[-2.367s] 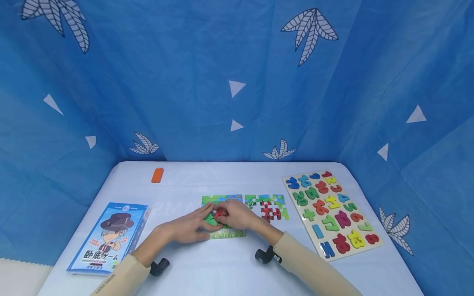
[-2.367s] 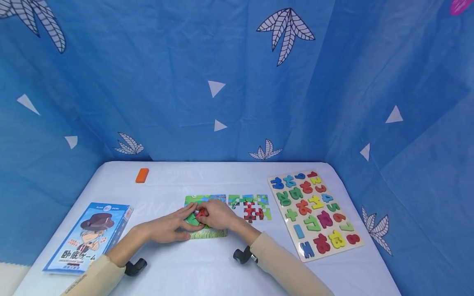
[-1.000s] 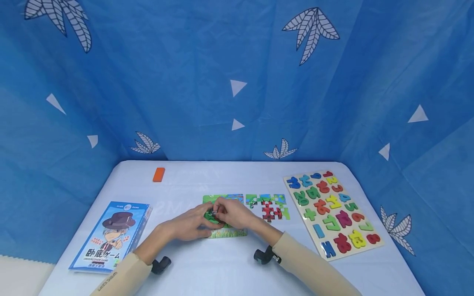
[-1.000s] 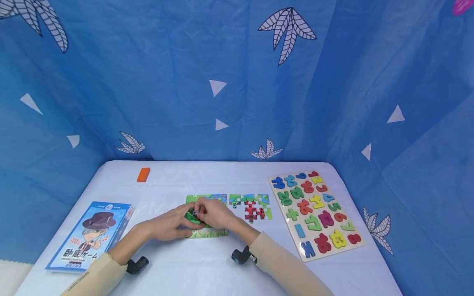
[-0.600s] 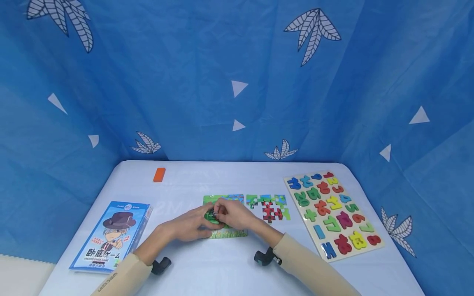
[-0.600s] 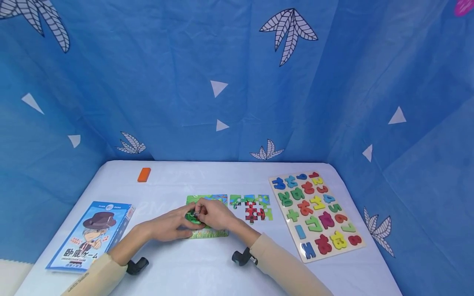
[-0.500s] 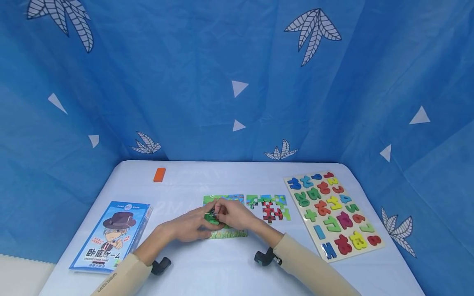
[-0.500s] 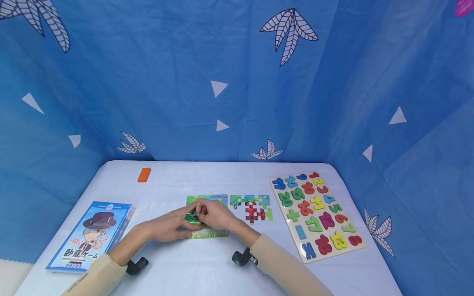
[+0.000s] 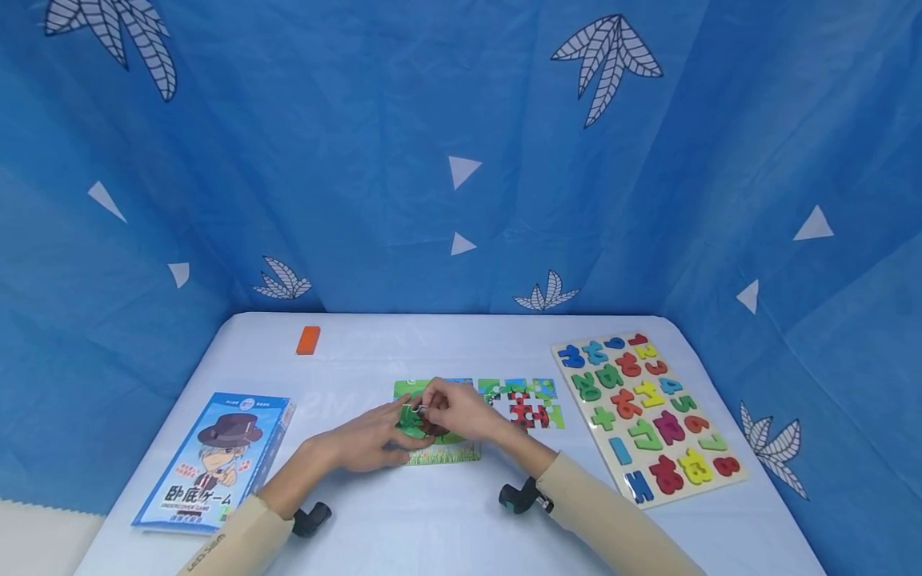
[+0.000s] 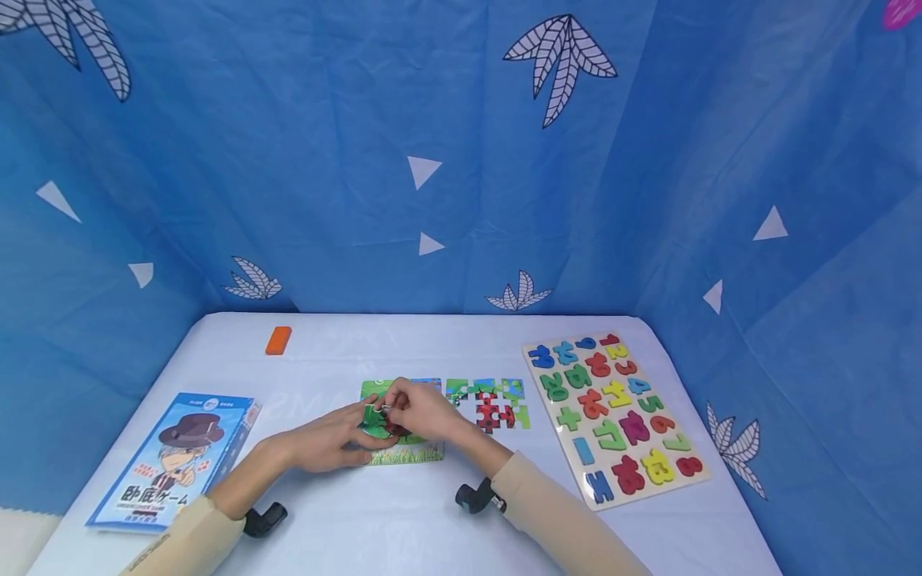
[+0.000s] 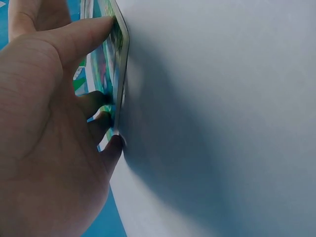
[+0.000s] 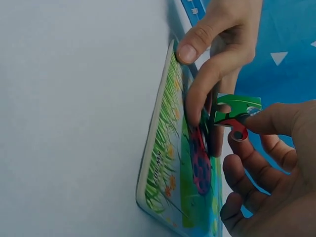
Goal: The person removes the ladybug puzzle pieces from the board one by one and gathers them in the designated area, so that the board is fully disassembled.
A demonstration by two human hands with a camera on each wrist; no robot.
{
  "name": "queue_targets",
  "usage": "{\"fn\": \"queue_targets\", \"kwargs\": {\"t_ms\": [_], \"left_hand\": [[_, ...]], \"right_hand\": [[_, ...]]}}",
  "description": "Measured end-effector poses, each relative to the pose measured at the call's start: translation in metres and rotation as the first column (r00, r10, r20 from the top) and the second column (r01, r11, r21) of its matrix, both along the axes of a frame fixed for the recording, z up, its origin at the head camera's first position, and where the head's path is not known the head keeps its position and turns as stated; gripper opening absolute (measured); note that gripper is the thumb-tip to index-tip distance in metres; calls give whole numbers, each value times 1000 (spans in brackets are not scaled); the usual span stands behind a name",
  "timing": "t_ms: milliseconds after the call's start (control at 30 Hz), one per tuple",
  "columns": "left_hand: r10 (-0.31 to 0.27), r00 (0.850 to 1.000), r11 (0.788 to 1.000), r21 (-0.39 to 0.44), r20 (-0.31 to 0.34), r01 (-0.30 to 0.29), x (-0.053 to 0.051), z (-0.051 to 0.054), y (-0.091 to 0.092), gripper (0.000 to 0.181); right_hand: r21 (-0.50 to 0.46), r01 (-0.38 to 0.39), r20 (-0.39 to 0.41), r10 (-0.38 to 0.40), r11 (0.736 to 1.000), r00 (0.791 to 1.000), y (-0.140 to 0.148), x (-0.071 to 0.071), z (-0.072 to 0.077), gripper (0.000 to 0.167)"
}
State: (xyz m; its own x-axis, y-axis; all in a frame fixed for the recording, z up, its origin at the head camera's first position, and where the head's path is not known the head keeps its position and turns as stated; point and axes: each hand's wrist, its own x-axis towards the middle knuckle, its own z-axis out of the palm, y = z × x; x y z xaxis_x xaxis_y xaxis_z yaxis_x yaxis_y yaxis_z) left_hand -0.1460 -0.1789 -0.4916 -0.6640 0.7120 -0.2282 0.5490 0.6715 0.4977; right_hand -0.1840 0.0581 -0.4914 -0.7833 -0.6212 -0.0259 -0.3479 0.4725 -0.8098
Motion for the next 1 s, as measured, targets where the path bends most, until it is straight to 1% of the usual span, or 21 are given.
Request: {"fn": "queue_targets", "kwargs": {"t_ms": [267, 467, 567, 700, 900, 1000], "left_hand": [[-21, 998, 1000, 5, -55, 21, 1, 3, 2, 36], [-7, 997, 1000, 24, -75, 8, 0, 4, 3, 37], [9, 996, 999, 34, -84, -6, 1, 3, 4, 37], [16, 995, 999, 43, -99, -12, 1, 3, 6, 37], [16, 992, 999, 43, -127, -11, 2, 2, 7, 36], [8, 990, 999, 32, -144, -4, 3, 2, 7, 37]], "right_hand": [[-2, 52, 6, -52, 999, 999, 16, -4, 7, 9], [3, 71, 4, -71, 997, 997, 34, -7, 8, 10], [0, 67, 3, -67, 998, 998, 45, -8, 7, 10], [11, 69, -3, -69, 998, 998, 62, -10, 6, 11], [40, 75, -19, -74, 996, 997, 90, -9, 11, 19], [41, 83, -5, -83, 996, 997, 103, -8, 13, 17]]}}
